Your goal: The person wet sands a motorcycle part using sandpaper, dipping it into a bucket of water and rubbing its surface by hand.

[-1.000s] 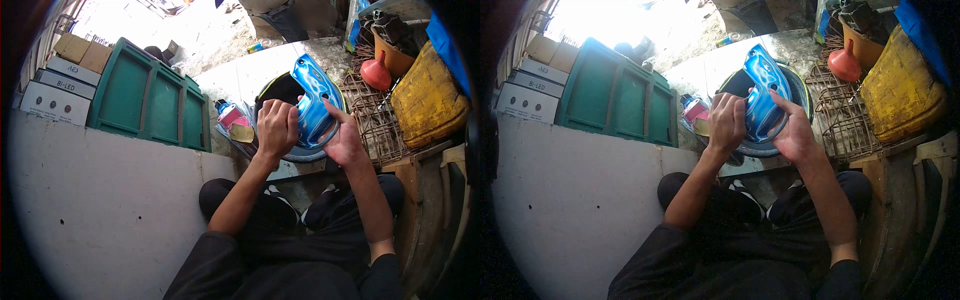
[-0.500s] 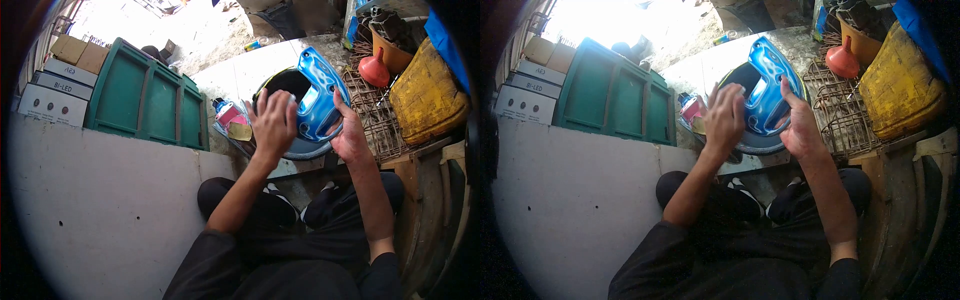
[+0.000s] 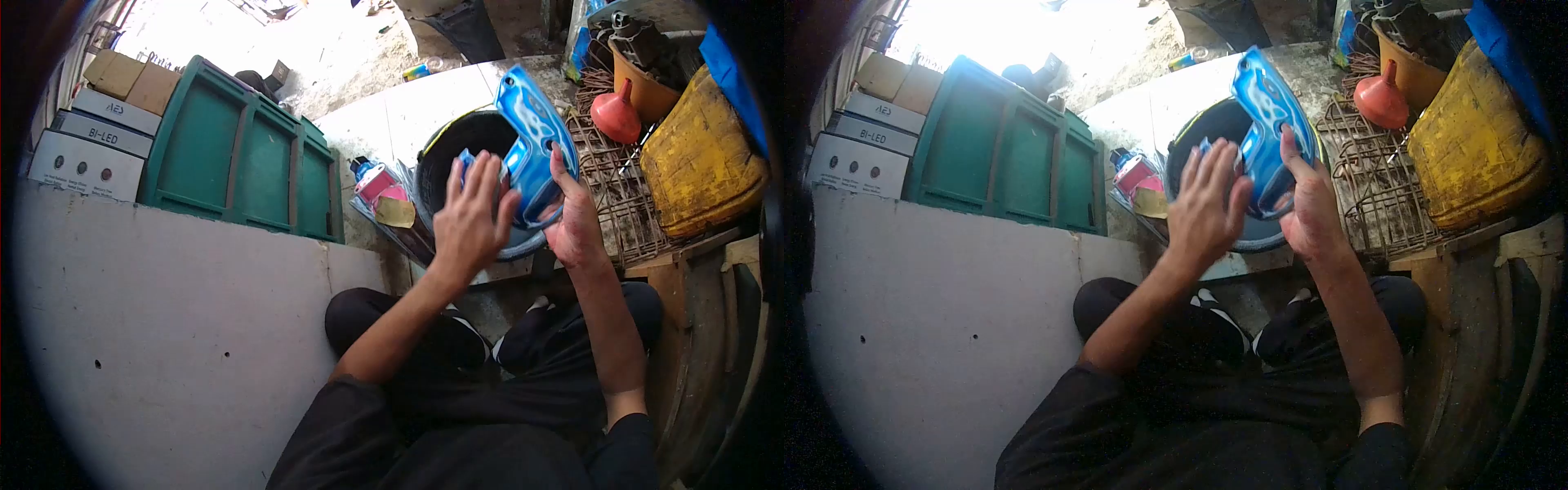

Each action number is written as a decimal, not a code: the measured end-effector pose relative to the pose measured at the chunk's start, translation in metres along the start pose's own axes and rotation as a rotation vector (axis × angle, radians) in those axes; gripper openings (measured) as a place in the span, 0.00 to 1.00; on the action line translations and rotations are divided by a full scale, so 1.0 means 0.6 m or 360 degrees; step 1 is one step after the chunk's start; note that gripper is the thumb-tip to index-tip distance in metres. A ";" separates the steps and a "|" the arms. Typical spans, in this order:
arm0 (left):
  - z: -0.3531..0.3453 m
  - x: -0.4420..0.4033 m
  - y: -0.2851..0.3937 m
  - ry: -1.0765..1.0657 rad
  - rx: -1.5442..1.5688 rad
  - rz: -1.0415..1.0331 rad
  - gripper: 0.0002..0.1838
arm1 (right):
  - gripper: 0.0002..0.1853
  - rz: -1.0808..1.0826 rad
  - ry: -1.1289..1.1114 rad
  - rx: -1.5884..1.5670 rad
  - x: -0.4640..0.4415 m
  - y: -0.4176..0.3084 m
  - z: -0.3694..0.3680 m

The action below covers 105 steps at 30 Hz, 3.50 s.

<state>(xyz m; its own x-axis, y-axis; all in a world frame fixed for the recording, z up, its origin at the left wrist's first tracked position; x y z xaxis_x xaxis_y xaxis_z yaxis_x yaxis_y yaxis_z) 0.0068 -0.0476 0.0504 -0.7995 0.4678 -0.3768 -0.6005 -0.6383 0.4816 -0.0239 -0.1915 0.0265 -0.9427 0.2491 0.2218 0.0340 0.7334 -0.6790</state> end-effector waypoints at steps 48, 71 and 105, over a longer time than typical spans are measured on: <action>-0.073 0.044 -0.007 -0.0204 0.0600 0.0291 0.32 | 0.20 0.0204 0.0160 0.0240 0.011 0.046 -0.004; -0.043 0.026 -0.008 -0.0408 0.0671 0.0649 0.28 | 0.21 0.0212 0.0132 0.0125 0.020 0.037 -0.009; -0.002 0.009 0.002 0.0029 0.0509 0.0216 0.25 | 0.25 0.0319 0.0007 0.0049 0.003 0.039 0.009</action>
<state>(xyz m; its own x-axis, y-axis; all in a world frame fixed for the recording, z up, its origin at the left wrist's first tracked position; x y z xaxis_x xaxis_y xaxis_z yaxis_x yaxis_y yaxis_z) 0.0018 -0.0466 0.0482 -0.8736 0.3789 -0.3053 -0.4655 -0.4684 0.7509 -0.0268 -0.1774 0.0072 -0.9166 0.3912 0.0830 0.2108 0.6489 -0.7311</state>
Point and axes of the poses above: each hand's wrist, its own x-axis away from the middle knuckle, its own z-axis out of the back of the hand, y = z × x, the point moved 7 cm from there along -x, towards the middle knuckle, and after that the axes turned 3 degrees about -y, right-handed, at the moved point
